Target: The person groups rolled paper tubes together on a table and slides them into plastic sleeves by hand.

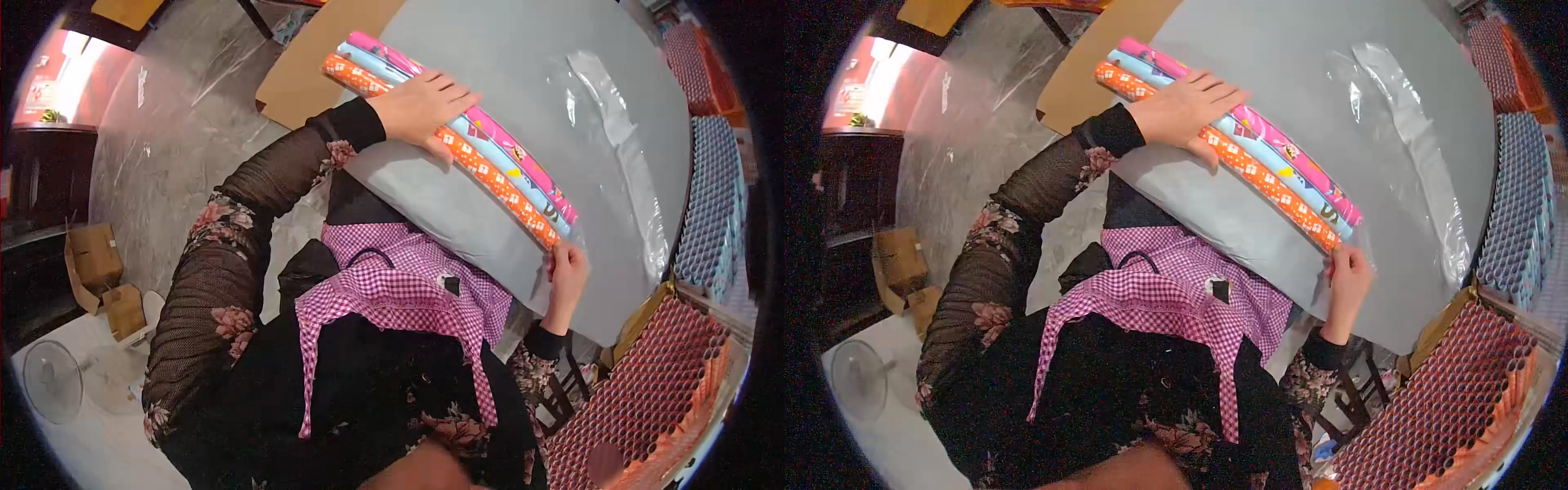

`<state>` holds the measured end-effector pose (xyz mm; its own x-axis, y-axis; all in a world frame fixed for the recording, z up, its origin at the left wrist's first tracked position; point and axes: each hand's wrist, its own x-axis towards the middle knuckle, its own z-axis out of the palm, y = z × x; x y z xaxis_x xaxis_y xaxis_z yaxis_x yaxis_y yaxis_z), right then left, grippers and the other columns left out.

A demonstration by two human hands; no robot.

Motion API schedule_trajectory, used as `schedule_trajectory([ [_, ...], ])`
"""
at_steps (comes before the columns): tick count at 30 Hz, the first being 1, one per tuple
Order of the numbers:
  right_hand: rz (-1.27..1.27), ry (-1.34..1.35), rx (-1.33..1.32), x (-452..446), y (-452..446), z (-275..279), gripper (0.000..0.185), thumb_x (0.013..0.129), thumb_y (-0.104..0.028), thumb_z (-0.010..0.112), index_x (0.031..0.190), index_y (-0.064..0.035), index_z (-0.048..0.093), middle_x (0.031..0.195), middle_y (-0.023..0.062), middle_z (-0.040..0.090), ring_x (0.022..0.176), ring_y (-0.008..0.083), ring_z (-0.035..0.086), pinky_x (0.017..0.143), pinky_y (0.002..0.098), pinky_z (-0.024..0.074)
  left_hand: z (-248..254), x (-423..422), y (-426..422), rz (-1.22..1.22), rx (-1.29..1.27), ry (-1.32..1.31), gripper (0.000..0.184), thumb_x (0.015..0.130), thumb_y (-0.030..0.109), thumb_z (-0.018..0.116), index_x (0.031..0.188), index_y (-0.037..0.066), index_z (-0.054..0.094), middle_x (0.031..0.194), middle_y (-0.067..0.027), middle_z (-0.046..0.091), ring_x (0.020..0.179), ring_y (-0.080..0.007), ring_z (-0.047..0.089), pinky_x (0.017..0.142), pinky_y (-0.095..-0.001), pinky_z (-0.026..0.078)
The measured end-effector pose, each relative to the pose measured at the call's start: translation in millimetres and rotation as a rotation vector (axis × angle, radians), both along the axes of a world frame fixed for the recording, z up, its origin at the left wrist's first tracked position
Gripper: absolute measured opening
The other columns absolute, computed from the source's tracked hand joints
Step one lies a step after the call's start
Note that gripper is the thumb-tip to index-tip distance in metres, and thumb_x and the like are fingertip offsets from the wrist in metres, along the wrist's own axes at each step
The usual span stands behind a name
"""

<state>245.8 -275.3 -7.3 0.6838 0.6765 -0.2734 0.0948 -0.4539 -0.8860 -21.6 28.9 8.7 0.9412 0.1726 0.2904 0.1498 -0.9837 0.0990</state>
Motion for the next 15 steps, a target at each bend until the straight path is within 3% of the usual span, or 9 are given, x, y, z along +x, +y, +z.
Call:
schedule_trajectory([
  [3, 0.036, -0.204, 0.0, 2.3, 4.0, 8.8, 0.02, 0.094, -0.017, 0.06, 0.084, -0.0013, 0.065, 0.061, -0.0012, 0.054, 0.048, 0.0053, 0.046, 0.043, 0.0209, 0.0334, 3.0, -1.6, -1.9, 0.007, -0.02, 0.019, 0.11, 0.059, 0.065, 0.075, 0.136, -0.005, 0.042, 0.123, -0.0172, 0.055, 0.114, -0.0313, 0.052, 0.1, -0.0421, 0.038],
  [6, 0.035, -0.244, 0.049, 11.6, 7.6, -1.2, 0.018, 0.093, -0.016, 0.06, 0.086, -0.0009, 0.067, 0.061, -0.0008, 0.054, 0.049, 0.0054, 0.047, 0.044, 0.0216, 0.0347, 3.5, -1.6, -1.4, -0.002, -0.003, -0.001, 0.109, 0.06, 0.066, 0.074, 0.136, -0.006, 0.043, 0.124, -0.0177, 0.055, 0.116, -0.0318, 0.052, 0.102, -0.0428, 0.038],
  [12, -0.088, 0.008, 0.06, -2.6, 20.0, 14.8, 0.019, 0.092, -0.013, 0.058, 0.077, -0.0017, 0.064, 0.059, -0.0011, 0.053, 0.049, 0.0053, 0.046, 0.044, 0.0228, 0.0346, 7.2, -2.0, -8.2, 0.005, -0.082, 0.078, 0.106, 0.063, 0.066, 0.073, 0.134, -0.008, 0.043, 0.13, -0.0205, 0.053, 0.122, -0.0339, 0.05, 0.106, -0.0442, 0.036],
  [15, 0.0, -0.145, 0.035, 5.7, 18.0, 8.8, 0.021, 0.092, -0.013, 0.058, 0.075, -0.0025, 0.062, 0.058, -0.0017, 0.051, 0.048, 0.0055, 0.045, 0.044, 0.0227, 0.0334, 5.1, 1.0, -8.1, -0.022, -0.061, 0.009, 0.105, 0.064, 0.064, 0.074, 0.135, -0.008, 0.043, 0.132, -0.0218, 0.052, 0.123, -0.0359, 0.049, 0.106, -0.0446, 0.036],
])
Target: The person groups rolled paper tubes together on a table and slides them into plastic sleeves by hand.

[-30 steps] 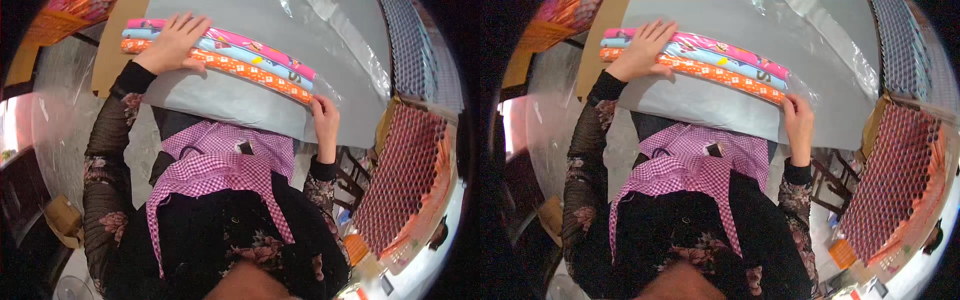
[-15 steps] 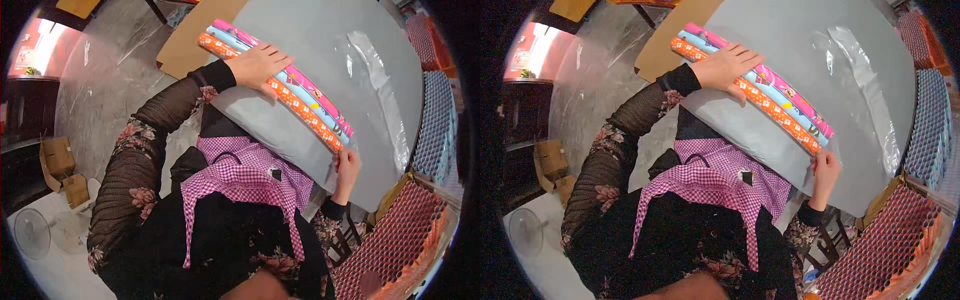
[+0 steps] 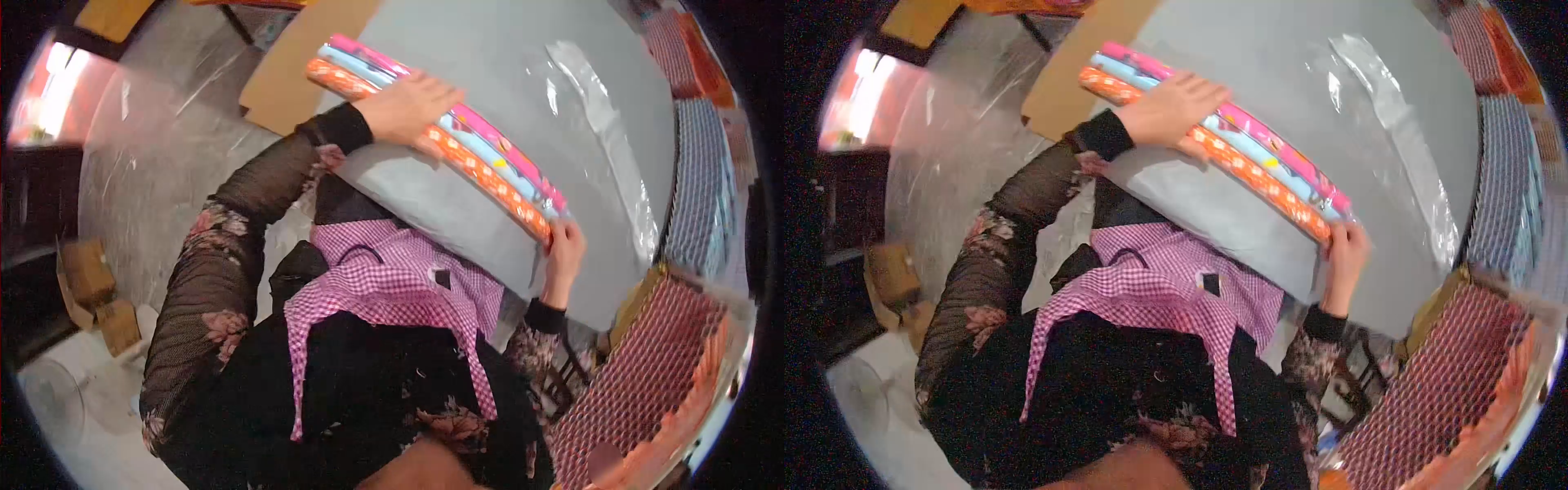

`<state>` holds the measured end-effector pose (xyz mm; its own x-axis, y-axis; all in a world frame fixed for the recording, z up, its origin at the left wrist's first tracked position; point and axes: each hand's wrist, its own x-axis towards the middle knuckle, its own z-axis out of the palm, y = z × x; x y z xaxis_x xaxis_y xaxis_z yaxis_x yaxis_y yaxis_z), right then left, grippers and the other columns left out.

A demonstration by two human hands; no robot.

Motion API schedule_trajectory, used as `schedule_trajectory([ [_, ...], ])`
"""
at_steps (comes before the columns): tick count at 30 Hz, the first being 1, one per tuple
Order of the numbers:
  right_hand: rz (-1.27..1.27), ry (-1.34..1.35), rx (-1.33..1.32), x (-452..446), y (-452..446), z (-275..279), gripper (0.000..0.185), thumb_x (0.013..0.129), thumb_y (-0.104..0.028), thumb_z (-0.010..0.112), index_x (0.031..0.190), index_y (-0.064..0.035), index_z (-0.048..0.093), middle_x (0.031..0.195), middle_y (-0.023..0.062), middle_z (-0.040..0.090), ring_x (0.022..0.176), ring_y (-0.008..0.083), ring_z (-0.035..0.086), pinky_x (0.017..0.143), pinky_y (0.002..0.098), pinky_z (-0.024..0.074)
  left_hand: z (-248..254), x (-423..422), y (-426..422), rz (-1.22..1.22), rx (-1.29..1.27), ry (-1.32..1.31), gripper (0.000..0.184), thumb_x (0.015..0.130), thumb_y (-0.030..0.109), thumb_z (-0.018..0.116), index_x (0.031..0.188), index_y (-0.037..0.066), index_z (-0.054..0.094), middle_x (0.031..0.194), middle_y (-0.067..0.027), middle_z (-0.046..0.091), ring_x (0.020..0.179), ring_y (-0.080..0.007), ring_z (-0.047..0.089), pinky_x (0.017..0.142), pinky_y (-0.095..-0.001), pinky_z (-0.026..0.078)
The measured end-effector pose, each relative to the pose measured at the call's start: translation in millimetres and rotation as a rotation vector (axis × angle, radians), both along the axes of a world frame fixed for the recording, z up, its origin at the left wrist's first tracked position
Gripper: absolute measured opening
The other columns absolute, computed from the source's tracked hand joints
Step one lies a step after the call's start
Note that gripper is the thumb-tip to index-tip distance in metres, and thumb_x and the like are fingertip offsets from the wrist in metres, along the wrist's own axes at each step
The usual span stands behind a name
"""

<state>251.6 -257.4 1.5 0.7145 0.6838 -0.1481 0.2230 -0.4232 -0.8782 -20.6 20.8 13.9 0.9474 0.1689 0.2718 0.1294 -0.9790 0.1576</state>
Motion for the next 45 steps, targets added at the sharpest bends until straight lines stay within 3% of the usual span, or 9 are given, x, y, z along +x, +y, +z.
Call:
schedule_trajectory([
  [7, 0.037, 0.128, -0.06, 13.8, -1.6, 16.2, 0.023, 0.093, -0.018, 0.058, 0.079, -0.0009, 0.065, 0.061, 0.0019, 0.058, 0.049, 0.0064, 0.05, 0.044, 0.0233, 0.0346, -4.7, -2.6, -0.1, -0.002, 0.105, -0.023, 0.101, 0.069, 0.065, 0.071, 0.137, -0.005, 0.042, 0.134, -0.0214, 0.052, 0.125, -0.0355, 0.048, 0.107, -0.0463, 0.035],
  [12, -0.009, 0.16, 0.002, 20.7, 13.2, 17.8, 0.023, 0.093, -0.019, 0.06, 0.087, 0.0011, 0.067, 0.065, 0.0018, 0.06, 0.05, 0.0074, 0.052, 0.045, 0.0231, 0.0384, -2.5, 2.6, 4.5, 0.003, 0.161, 0.019, 0.105, 0.069, 0.068, 0.067, 0.138, -0.006, 0.041, 0.134, -0.0214, 0.051, 0.126, -0.0357, 0.047, 0.108, -0.0474, 0.033],
  [13, -0.026, 0.206, 0.139, 19.4, 14.5, 2.1, 0.023, 0.092, -0.02, 0.062, 0.089, 0.0017, 0.068, 0.064, 0.0015, 0.061, 0.051, 0.0073, 0.053, 0.045, 0.0233, 0.0393, -3.1, 1.6, 5.0, -0.007, 0.147, 0.01, 0.106, 0.069, 0.069, 0.067, 0.139, -0.006, 0.04, 0.135, -0.0216, 0.051, 0.126, -0.0358, 0.047, 0.108, -0.0471, 0.034],
  [16, -0.052, 0.136, -0.016, 17.0, 20.5, 3.2, 0.022, 0.091, -0.02, 0.063, 0.089, 0.0016, 0.068, 0.064, 0.0008, 0.06, 0.053, 0.0069, 0.053, 0.046, 0.0232, 0.0394, -3.5, 0.5, 3.3, 0.0, 0.145, 0.003, 0.106, 0.068, 0.067, 0.069, 0.139, -0.006, 0.04, 0.134, -0.0213, 0.052, 0.125, -0.0354, 0.048, 0.107, -0.0466, 0.035],
  [28, -0.038, -0.008, -0.069, 17.2, 12.4, 9.7, 0.026, 0.092, -0.022, 0.063, 0.072, -0.0077, 0.055, 0.061, -0.0057, 0.043, 0.053, 0.0043, 0.038, 0.048, 0.0246, 0.0279, 10.3, -6.0, -2.8, 0.029, -0.091, 0.03, 0.107, 0.057, 0.06, 0.078, 0.133, -0.007, 0.044, 0.133, -0.0191, 0.05, 0.124, -0.0335, 0.048, 0.11, -0.0466, 0.033],
  [32, -0.093, 0.185, -0.063, 16.1, 17.5, 16.0, 0.024, 0.091, -0.02, 0.064, 0.071, -0.01, 0.054, 0.057, -0.0056, 0.04, 0.048, 0.0047, 0.035, 0.045, 0.024, 0.0265, 4.0, -9.5, -4.4, 0.053, -0.05, -0.076, 0.103, 0.057, 0.063, 0.077, 0.13, -0.004, 0.049, 0.12, -0.0147, 0.056, 0.119, -0.0288, 0.051, 0.109, -0.045, 0.033],
  [33, -0.104, 0.239, -0.065, 18.8, 18.0, 14.6, 0.024, 0.091, -0.02, 0.064, 0.07, -0.0107, 0.054, 0.056, -0.0054, 0.04, 0.046, 0.0052, 0.035, 0.043, 0.0237, 0.0258, 11.9, -11.5, -5.0, 0.054, -0.12, 0.044, 0.106, 0.062, 0.06, 0.076, 0.137, -0.006, 0.042, 0.133, -0.0188, 0.05, 0.132, -0.0317, 0.043, 0.114, -0.0487, 0.027],
  [41, -0.247, 0.47, -0.195, 37.1, 23.0, 11.0, 0.028, 0.091, -0.021, 0.064, 0.069, -0.0146, 0.047, 0.055, -0.0062, 0.039, 0.043, 0.0052, 0.034, 0.039, 0.0221, 0.0243, 12.1, -13.2, -6.0, 0.055, -0.136, 0.059, 0.103, 0.065, 0.058, 0.077, 0.138, -0.004, 0.042, 0.134, -0.0172, 0.05, 0.133, -0.0319, 0.042, 0.115, -0.0491, 0.026],
  [45, -0.138, 0.454, -0.144, 29.5, 22.5, 20.1, 0.033, 0.093, -0.02, 0.062, 0.066, -0.0159, 0.045, 0.056, -0.0073, 0.039, 0.044, 0.0037, 0.033, 0.041, 0.0215, 0.0233, 8.6, -10.3, -3.8, 0.05, -0.162, 0.03, 0.101, 0.063, 0.054, 0.079, 0.137, -0.004, 0.043, 0.134, -0.0175, 0.05, 0.132, -0.0329, 0.044, 0.115, -0.049, 0.027],
])
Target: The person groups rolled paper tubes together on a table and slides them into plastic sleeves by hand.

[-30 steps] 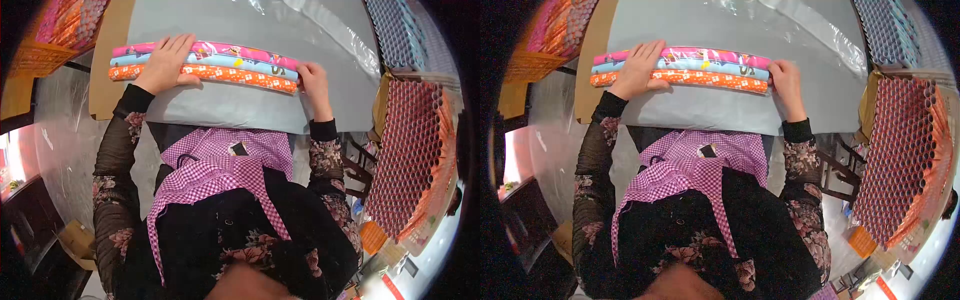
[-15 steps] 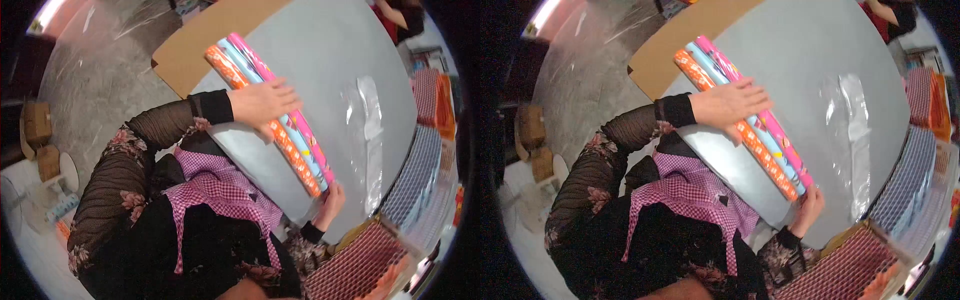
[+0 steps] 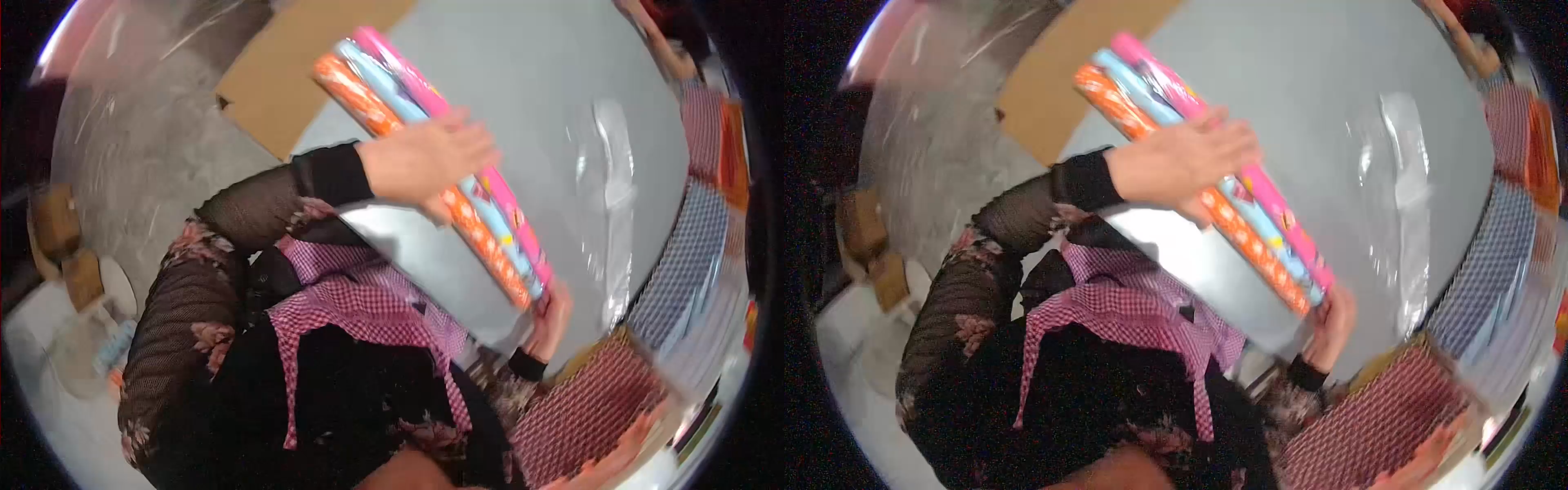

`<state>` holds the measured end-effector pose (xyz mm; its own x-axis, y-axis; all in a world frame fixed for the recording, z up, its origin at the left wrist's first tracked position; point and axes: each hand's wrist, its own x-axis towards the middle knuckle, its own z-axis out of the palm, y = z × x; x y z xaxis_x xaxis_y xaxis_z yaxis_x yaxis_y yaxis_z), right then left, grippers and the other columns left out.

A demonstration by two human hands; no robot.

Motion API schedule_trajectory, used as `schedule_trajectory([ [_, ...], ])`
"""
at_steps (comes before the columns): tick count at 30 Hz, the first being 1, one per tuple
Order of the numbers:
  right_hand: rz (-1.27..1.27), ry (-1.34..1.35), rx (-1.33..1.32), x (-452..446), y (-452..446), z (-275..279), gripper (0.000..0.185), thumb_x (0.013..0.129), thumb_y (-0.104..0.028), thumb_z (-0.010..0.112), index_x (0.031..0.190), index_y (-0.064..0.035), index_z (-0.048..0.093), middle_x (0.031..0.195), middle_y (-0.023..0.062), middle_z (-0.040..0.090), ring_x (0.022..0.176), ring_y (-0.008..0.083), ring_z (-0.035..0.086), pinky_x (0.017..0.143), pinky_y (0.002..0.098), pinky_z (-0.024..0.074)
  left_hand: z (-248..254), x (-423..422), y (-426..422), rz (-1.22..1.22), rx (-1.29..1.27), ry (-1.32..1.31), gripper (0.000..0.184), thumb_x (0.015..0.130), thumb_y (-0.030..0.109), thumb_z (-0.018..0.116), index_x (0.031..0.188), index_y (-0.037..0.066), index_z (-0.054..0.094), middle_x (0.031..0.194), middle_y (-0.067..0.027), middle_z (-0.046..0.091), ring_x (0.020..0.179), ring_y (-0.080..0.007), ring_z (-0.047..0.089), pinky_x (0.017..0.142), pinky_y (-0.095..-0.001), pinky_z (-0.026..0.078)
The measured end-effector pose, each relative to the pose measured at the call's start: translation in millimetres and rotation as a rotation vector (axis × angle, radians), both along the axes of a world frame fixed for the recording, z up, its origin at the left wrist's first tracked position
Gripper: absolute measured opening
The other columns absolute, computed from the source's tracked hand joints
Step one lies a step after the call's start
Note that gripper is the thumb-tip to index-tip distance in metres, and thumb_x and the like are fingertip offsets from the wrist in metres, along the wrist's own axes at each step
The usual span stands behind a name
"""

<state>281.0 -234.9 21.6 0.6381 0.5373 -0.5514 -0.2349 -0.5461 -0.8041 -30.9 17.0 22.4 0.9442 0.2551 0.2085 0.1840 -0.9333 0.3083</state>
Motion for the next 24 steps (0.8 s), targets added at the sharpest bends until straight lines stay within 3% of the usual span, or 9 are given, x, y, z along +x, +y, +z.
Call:
schedule_trajectory([
  [4, 0.096, -0.311, -0.031, -15.7, -8.5, 16.7, 0.026, 0.094, -0.02, 0.061, 0.073, -0.0084, 0.054, 0.059, -0.0041, 0.047, 0.051, 0.0057, 0.041, 0.049, 0.0222, 0.0304, -2.1, 1.5, -3.2, 0.001, 0.01, -0.028, 0.103, 0.062, 0.056, 0.078, 0.138, -0.004, 0.042, 0.137, -0.019, 0.049, 0.131, -0.0343, 0.044, 0.114, -0.049, 0.028],
  [6, 0.019, -0.443, 0.052, -3.9, -28.0, 24.8, 0.019, 0.095, -0.02, 0.061, 0.085, -0.0031, 0.062, 0.067, -0.0019, 0.054, 0.058, 0.007, 0.046, 0.054, 0.0213, 0.0353, -7.4, 2.6, -5.7, 0.008, 0.113, -0.023, 0.104, 0.064, 0.06, 0.075, 0.139, -0.003, 0.041, 0.139, -0.0192, 0.049, 0.133, -0.0335, 0.043, 0.114, -0.0491, 0.028],
  [8, -0.217, -0.565, 0.109, 10.4, -43.5, 16.7, 0.021, 0.094, -0.021, 0.063, 0.098, -0.0002, 0.064, 0.076, -0.0004, 0.059, 0.063, 0.007, 0.05, 0.056, 0.0206, 0.0381, -12.0, 4.6, -1.2, -0.043, 0.135, -0.005, 0.106, 0.065, 0.062, 0.074, 0.141, -0.004, 0.04, 0.142, -0.0191, 0.047, 0.135, -0.0329, 0.041, 0.114, -0.0492, 0.028],
  [12, -0.187, -0.63, -0.127, 31.0, -78.3, 4.6, 0.026, 0.091, -0.019, 0.066, 0.109, 0.0001, 0.064, 0.088, 0.0026, 0.065, 0.074, 0.0079, 0.056, 0.063, 0.0218, 0.044, -8.3, 8.8, 14.7, -0.006, 0.183, 0.099, 0.111, 0.065, 0.068, 0.07, 0.142, -0.004, 0.038, 0.143, -0.019, 0.047, 0.135, -0.033, 0.041, 0.114, -0.049, 0.028],
  [16, -0.173, -0.628, -0.121, 24.7, -79.1, -12.2, 0.023, 0.091, -0.018, 0.066, 0.106, -0.0009, 0.066, 0.088, 0.0027, 0.065, 0.076, 0.0091, 0.058, 0.067, 0.0217, 0.0453, -4.5, 23.3, 8.6, -0.018, 0.246, 0.101, 0.112, 0.065, 0.071, 0.066, 0.143, -0.005, 0.037, 0.143, -0.0193, 0.046, 0.136, -0.0332, 0.041, 0.114, -0.0497, 0.026],
  [18, -0.001, -0.535, 0.045, 16.9, -70.2, -9.7, 0.019, 0.091, -0.015, 0.065, 0.101, 0.0013, 0.067, 0.086, 0.0032, 0.066, 0.077, 0.0098, 0.058, 0.07, 0.0219, 0.0459, -1.9, 23.7, 7.8, -0.021, 0.25, 0.106, 0.114, 0.067, 0.073, 0.064, 0.144, -0.004, 0.035, 0.144, -0.0192, 0.045, 0.136, -0.0335, 0.04, 0.115, -0.0505, 0.025],
  [21, 0.032, -0.613, 0.116, 16.8, -67.0, -24.0, 0.016, 0.091, -0.012, 0.063, 0.093, 0.0029, 0.067, 0.082, 0.0025, 0.065, 0.074, 0.0088, 0.056, 0.068, 0.0226, 0.0455, -3.4, 16.2, -1.4, -0.008, 0.276, 0.106, 0.114, 0.067, 0.074, 0.064, 0.144, -0.005, 0.034, 0.143, -0.0197, 0.046, 0.135, -0.0341, 0.042, 0.114, -0.0509, 0.025],
  [23, -0.085, -0.453, 0.181, 15.3, -67.1, -9.8, 0.012, 0.092, -0.008, 0.062, 0.089, 0.0025, 0.065, 0.079, 0.0018, 0.062, 0.07, 0.0092, 0.055, 0.066, 0.0248, 0.0465, -9.5, 9.7, 1.2, 0.015, 0.275, 0.11, 0.114, 0.067, 0.074, 0.063, 0.144, -0.004, 0.035, 0.143, -0.0202, 0.046, 0.134, -0.0344, 0.043, 0.114, -0.0512, 0.026],
  [24, -0.217, -0.313, 0.356, 24.8, -71.9, -8.9, 0.01, 0.093, -0.007, 0.061, 0.088, 0.001, 0.065, 0.077, 0.0015, 0.061, 0.069, 0.0099, 0.054, 0.066, 0.0256, 0.0469, -11.2, 9.6, 3.6, 0.033, 0.272, 0.116, 0.113, 0.067, 0.074, 0.063, 0.144, -0.004, 0.035, 0.142, -0.0207, 0.047, 0.133, -0.0348, 0.044, 0.113, -0.0515, 0.027],
])
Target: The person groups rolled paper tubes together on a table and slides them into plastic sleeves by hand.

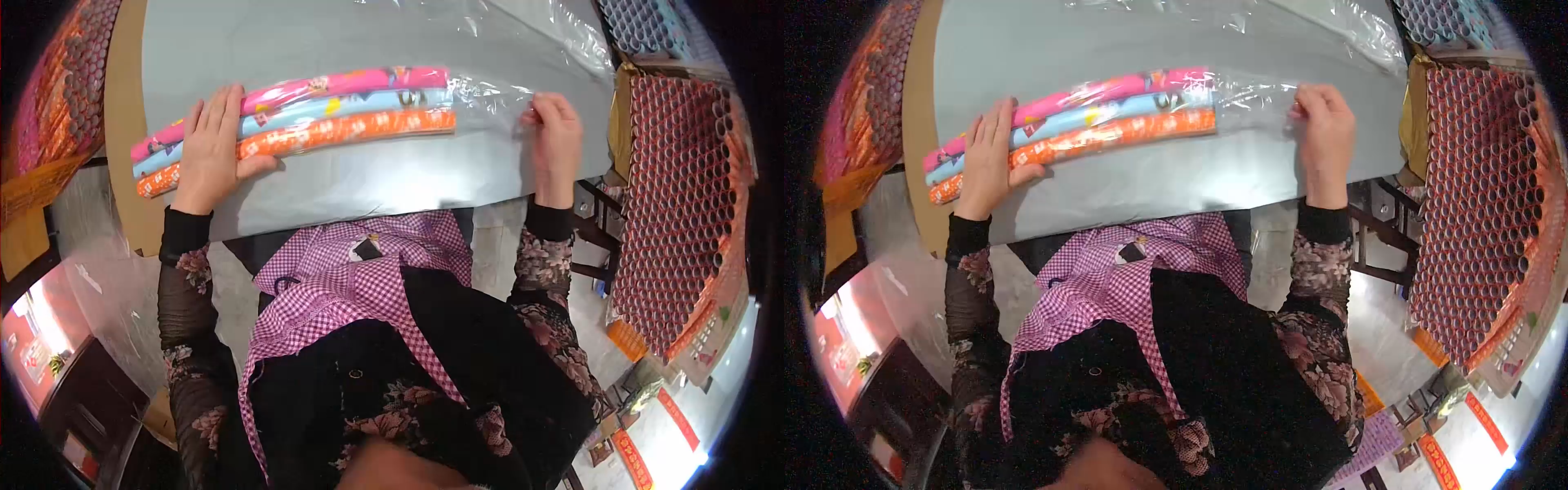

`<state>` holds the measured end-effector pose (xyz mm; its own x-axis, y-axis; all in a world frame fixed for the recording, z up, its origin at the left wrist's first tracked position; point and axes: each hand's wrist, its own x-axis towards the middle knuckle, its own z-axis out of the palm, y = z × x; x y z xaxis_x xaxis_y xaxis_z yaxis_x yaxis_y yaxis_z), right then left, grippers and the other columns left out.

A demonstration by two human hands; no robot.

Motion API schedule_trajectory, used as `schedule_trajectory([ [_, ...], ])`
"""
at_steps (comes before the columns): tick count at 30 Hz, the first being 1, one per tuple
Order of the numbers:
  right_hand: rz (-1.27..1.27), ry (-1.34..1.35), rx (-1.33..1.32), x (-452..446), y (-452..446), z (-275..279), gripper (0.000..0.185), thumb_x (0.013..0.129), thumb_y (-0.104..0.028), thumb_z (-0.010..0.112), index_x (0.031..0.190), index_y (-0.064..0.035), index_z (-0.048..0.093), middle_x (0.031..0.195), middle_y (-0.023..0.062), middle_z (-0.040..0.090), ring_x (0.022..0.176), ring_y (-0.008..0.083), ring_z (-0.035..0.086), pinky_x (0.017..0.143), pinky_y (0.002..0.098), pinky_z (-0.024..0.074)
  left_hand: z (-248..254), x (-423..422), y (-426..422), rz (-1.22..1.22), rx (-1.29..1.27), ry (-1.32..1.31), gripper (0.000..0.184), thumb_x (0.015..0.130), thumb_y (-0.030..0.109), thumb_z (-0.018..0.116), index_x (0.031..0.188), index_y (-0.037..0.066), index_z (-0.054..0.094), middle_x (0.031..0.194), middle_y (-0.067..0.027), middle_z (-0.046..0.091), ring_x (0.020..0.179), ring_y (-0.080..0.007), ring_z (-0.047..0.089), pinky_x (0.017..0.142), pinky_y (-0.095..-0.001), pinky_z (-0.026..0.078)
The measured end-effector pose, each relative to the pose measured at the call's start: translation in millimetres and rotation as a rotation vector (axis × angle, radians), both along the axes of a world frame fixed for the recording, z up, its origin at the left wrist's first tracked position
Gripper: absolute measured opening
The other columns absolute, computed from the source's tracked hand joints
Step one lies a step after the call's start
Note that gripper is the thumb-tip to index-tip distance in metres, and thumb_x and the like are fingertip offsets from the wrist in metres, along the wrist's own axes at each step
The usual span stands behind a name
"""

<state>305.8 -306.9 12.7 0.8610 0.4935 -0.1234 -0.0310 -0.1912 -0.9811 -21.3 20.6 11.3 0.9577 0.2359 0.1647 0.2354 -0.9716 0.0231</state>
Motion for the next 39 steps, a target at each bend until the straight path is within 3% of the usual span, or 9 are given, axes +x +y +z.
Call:
schedule_trajectory([
  [2, -0.056, 0.171, 0.282, 4.7, -5.9, -1.5, 0.009, 0.094, -0.007, 0.06, 0.089, -0.0013, 0.063, 0.076, 0.0024, 0.059, 0.067, 0.0132, 0.055, 0.066, 0.0274, 0.0492, 2.9, 2.1, 2.7, -0.013, 0.011, -0.011, 0.113, 0.068, 0.074, 0.063, 0.144, -0.004, 0.035, 0.141, -0.0212, 0.048, 0.132, -0.0352, 0.045, 0.113, -0.0517, 0.028],
  [8, 0.067, 0.251, 0.402, 11.0, -23.6, -17.7, 0.011, 0.095, -0.011, 0.061, 0.092, -0.0006, 0.062, 0.095, 0.0152, 0.069, 0.082, 0.0215, 0.067, 0.077, 0.0331, 0.0537, 0.9, 5.2, -3.0, -0.029, 0.027, -0.021, 0.113, 0.068, 0.074, 0.063, 0.144, -0.004, 0.034, 0.14, -0.0219, 0.048, 0.131, -0.0356, 0.045, 0.112, -0.0519, 0.029],
  [17, 0.378, 0.323, 0.293, 7.4, -22.9, -0.1, 0.023, 0.096, -0.01, 0.05, 0.106, 0.0051, 0.064, 0.116, 0.0246, 0.065, 0.094, 0.0285, 0.068, 0.089, 0.0386, 0.0518, 1.0, 2.5, -0.6, -0.048, 0.048, -0.016, 0.114, 0.067, 0.073, 0.064, 0.145, -0.004, 0.034, 0.142, -0.0217, 0.046, 0.136, -0.0353, 0.041, 0.112, -0.0525, 0.028],
  [21, 0.433, 0.313, 0.332, -2.3, -24.4, -6.1, 0.028, 0.089, -0.001, 0.048, 0.111, 0.0067, 0.065, 0.119, 0.0238, 0.065, 0.097, 0.0294, 0.067, 0.09, 0.039, 0.0517, 0.9, 1.5, 0.2, -0.055, 0.038, -0.018, 0.113, 0.068, 0.072, 0.066, 0.146, -0.003, 0.033, 0.143, -0.0214, 0.045, 0.137, -0.0349, 0.039, 0.113, -0.052, 0.027],
  [25, 0.505, 0.226, 0.061, -6.2, -10.7, -1.9, 0.034, 0.087, 0.003, 0.048, 0.116, 0.0063, 0.065, 0.121, 0.0179, 0.066, 0.094, 0.0226, 0.068, 0.084, 0.0314, 0.0514, 5.8, 2.3, -4.0, -0.009, 0.032, 0.016, 0.112, 0.068, 0.07, 0.067, 0.146, -0.003, 0.033, 0.144, -0.0212, 0.044, 0.137, -0.0346, 0.039, 0.113, -0.0522, 0.026],
  [28, 0.475, 0.134, -0.172, -5.2, 3.3, -9.2, 0.037, 0.091, -0.004, 0.056, 0.128, 0.0017, 0.062, 0.103, 0.0056, 0.069, 0.075, 0.01, 0.062, 0.068, 0.0224, 0.0494, 6.3, 3.1, -4.6, -0.032, 0.04, 0.007, 0.11, 0.07, 0.07, 0.066, 0.145, -0.003, 0.033, 0.144, -0.0211, 0.044, 0.138, -0.0342, 0.038, 0.113, -0.0515, 0.026],
  [31, 0.357, -0.036, -0.179, -22.0, 19.9, -1.3, 0.038, 0.091, -0.006, 0.059, 0.128, 0.0009, 0.061, 0.094, 0.0025, 0.068, 0.074, 0.0083, 0.06, 0.069, 0.023, 0.0491, 2.7, 0.8, -2.3, -0.045, 0.057, -0.009, 0.109, 0.071, 0.07, 0.066, 0.145, -0.004, 0.034, 0.144, -0.0213, 0.045, 0.138, -0.0344, 0.039, 0.113, -0.0512, 0.027],
  [34, 0.395, -0.231, -0.341, -9.4, 18.5, -7.5, 0.039, 0.089, -0.011, 0.064, 0.126, 0.0039, 0.062, 0.092, 0.0052, 0.068, 0.081, 0.011, 0.063, 0.074, 0.0238, 0.0495, 1.8, 1.2, -4.5, -0.007, 0.051, -0.001, 0.106, 0.071, 0.068, 0.067, 0.141, -0.004, 0.037, 0.141, -0.0207, 0.047, 0.136, -0.0339, 0.041, 0.112, -0.0512, 0.029],
  [39, 0.342, -0.025, -0.294, -6.5, 13.9, 0.1, 0.031, 0.097, -0.021, 0.058, 0.111, 0.0051, 0.068, 0.091, 0.0054, 0.067, 0.078, 0.0108, 0.06, 0.072, 0.0238, 0.0483, 14.7, -5.7, -10.1, 0.022, -0.062, 0.089, 0.111, 0.069, 0.07, 0.065, 0.144, -0.006, 0.033, 0.148, -0.021, 0.04, 0.14, -0.0334, 0.036, 0.117, -0.0523, 0.022],
])
